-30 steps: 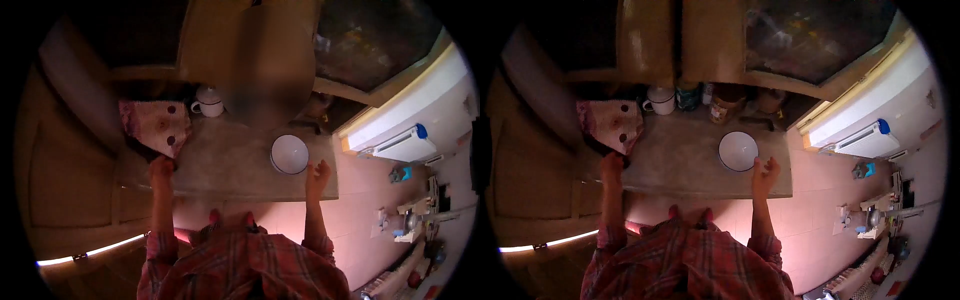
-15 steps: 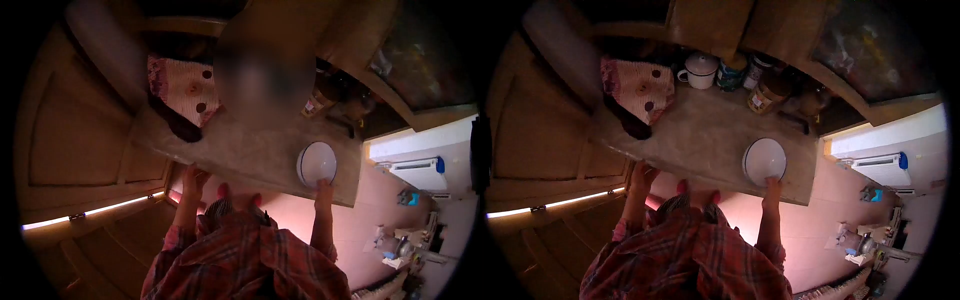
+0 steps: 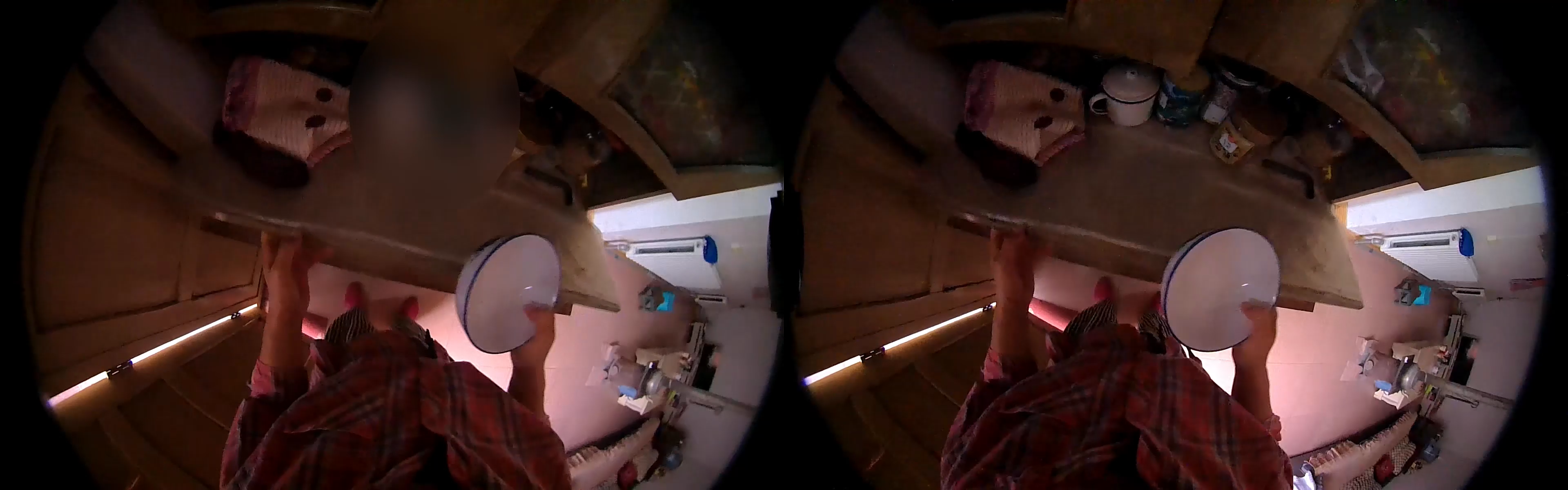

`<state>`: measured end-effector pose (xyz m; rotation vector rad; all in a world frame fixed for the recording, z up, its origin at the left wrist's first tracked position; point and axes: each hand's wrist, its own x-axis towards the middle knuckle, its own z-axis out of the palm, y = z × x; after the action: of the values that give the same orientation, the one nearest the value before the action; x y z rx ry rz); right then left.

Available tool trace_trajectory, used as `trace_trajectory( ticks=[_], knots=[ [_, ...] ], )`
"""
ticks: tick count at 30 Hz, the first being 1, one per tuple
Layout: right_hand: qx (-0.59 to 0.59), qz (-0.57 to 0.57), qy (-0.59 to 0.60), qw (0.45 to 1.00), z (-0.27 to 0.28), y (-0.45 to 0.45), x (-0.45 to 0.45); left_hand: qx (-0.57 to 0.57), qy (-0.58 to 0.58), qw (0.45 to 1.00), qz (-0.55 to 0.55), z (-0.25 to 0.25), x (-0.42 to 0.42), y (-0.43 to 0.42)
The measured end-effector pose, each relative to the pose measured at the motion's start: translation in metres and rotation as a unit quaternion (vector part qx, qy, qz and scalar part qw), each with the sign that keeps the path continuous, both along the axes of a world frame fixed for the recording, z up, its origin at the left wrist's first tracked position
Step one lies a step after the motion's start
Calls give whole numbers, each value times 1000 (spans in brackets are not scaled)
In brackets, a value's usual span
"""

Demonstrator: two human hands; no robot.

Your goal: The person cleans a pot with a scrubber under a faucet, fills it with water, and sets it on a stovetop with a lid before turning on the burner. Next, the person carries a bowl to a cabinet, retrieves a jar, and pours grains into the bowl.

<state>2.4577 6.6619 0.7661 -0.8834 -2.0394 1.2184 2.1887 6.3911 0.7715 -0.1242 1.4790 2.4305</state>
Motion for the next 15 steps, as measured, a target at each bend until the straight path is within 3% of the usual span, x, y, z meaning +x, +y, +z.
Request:
trace_trajectory(
  ticks=[1, 3, 4, 6, 8, 9, 10, 11, 15],
  knots=[
    [65, -1, -24, 998, 3, 6, -3, 9, -6, 1000, 14, 23, -4, 12],
    [-20, -68, 45, 996, 26, 8, -23, 10, 28, 1000, 4, 45, -22, 29],
    [-166, -136, 136, 967, 45, 6, -42, 3, 34, 999, 2, 45, -31, 32],
    [-72, -108, 120, 984, 66, 14, -65, -9, 35, 999, 4, 53, -45, 38],
    [241, -26, 20, 970, 44, 51, -54, -39, 50, 998, -31, 74, -57, 47],
    [238, -26, 18, 971, 60, 46, -69, -41, 48, 998, -31, 77, -64, 48],
    [17, -98, 71, 992, 92, 37, -94, -50, 65, 996, -42, 77, -72, 50],
    [-205, -167, 120, 957, 114, 34, -112, -59, 83, 993, -53, 78, -79, 52],
    [-179, -150, 142, 962, 125, 42, -133, -63, 95, 991, -67, 76, -103, 52]
  ],
)
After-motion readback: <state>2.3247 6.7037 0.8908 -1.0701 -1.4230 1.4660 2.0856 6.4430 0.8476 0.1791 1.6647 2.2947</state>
